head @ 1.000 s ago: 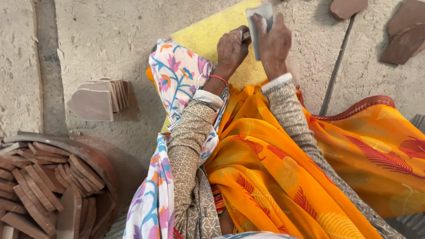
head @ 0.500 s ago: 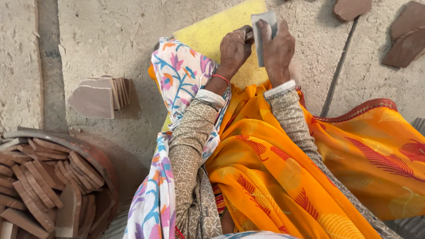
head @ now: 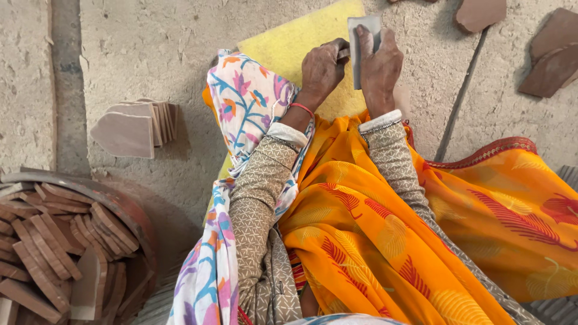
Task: The person smooths the edges of small clay pieces using a flat metal tool while seated on the floor. They repeatedly rub the tool along the edges of each piece, then place the finished pieces into a nearby container.
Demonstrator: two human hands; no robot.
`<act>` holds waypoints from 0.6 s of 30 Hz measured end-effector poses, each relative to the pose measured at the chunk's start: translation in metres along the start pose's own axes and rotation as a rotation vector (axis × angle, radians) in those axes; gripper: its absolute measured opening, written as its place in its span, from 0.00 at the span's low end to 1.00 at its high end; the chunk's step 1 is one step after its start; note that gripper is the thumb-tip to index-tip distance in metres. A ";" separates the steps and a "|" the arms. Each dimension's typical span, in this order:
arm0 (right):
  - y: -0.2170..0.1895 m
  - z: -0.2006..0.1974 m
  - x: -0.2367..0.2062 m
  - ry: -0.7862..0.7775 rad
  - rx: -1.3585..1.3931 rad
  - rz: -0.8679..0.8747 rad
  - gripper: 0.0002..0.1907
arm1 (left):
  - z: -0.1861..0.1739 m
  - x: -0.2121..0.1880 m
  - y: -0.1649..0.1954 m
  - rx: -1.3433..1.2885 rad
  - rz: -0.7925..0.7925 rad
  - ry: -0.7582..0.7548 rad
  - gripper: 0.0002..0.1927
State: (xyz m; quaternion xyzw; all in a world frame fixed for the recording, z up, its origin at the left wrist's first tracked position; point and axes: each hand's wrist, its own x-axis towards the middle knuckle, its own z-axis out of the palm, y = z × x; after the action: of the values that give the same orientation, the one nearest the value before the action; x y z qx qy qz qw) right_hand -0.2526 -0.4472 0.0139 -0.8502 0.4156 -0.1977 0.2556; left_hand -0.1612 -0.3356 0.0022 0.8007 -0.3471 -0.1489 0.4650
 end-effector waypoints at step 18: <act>-0.018 -0.007 0.002 -0.102 -0.006 0.113 0.31 | 0.004 0.006 -0.006 0.039 -0.010 0.008 0.08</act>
State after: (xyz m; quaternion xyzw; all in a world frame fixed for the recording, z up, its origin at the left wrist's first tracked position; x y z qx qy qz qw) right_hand -0.2440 -0.4412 0.0302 -0.8352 0.4498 -0.1382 0.2845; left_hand -0.1568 -0.3399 -0.0041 0.8120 -0.3441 -0.1411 0.4499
